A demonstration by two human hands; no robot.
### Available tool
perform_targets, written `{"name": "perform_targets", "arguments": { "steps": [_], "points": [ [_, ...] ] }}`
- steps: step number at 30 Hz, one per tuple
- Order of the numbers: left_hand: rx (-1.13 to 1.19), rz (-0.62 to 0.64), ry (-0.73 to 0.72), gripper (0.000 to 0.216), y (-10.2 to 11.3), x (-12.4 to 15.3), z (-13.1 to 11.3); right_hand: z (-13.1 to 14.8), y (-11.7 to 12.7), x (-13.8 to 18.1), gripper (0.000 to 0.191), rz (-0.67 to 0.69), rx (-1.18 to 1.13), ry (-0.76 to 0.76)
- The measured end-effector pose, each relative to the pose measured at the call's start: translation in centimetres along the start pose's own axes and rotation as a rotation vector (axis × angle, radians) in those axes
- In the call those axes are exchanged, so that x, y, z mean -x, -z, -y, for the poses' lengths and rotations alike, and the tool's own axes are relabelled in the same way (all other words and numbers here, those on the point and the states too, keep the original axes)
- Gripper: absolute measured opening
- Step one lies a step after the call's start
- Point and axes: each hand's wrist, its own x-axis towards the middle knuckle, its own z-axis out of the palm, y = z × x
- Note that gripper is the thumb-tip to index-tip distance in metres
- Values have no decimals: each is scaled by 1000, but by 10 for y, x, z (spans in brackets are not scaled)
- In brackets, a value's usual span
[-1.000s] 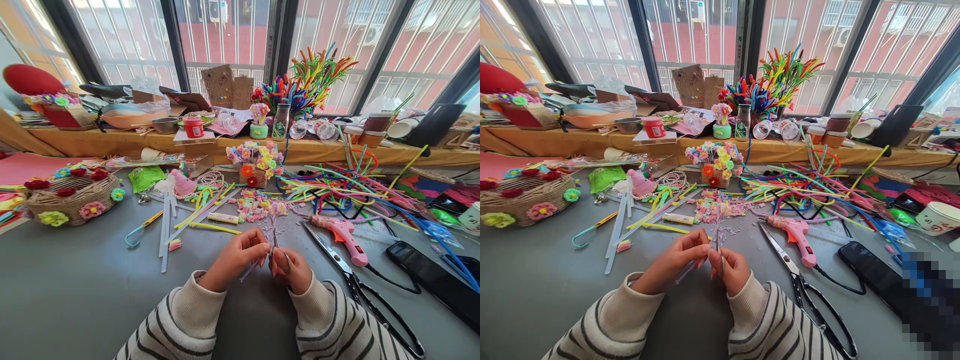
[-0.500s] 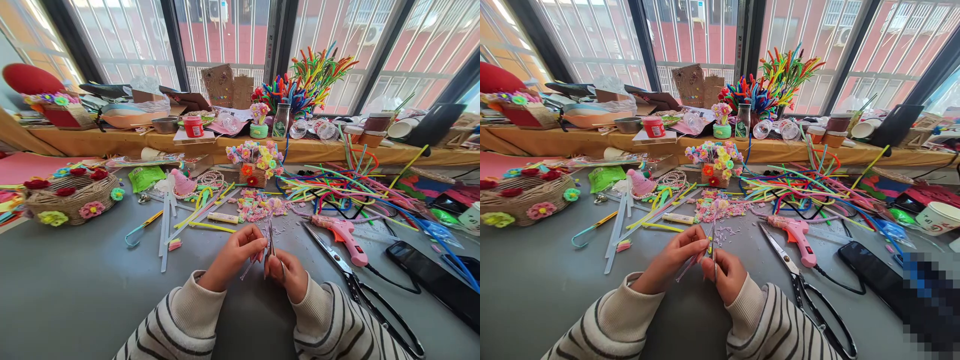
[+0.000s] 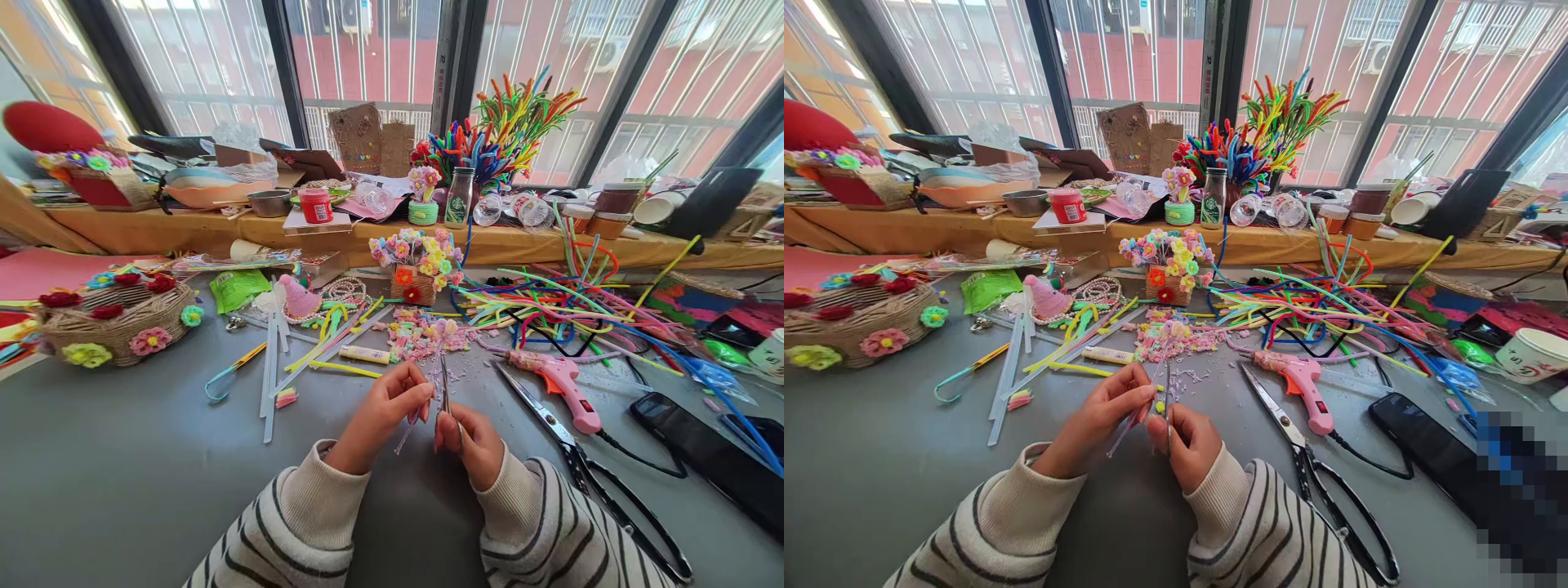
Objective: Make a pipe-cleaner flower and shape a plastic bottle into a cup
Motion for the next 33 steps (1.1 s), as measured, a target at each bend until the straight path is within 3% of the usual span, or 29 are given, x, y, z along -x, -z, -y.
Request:
{"name": "perform_targets", "arguments": {
  "steps": [8, 17, 25, 33],
  "points": [
    [5, 13, 32, 16, 0, 0, 1, -2, -1, 0, 43, -150, 101, -11],
    [11, -10, 7, 16, 0, 0, 1, -2, 0, 1, 43, 34, 105, 33],
    [-30, -14, 21, 16, 1, 0, 2, -1, -3, 1, 41, -96, 160, 8],
    [-16, 24, 23, 16, 0, 1, 2, 3, 0, 1, 50, -29, 56, 81]
  ]
}}
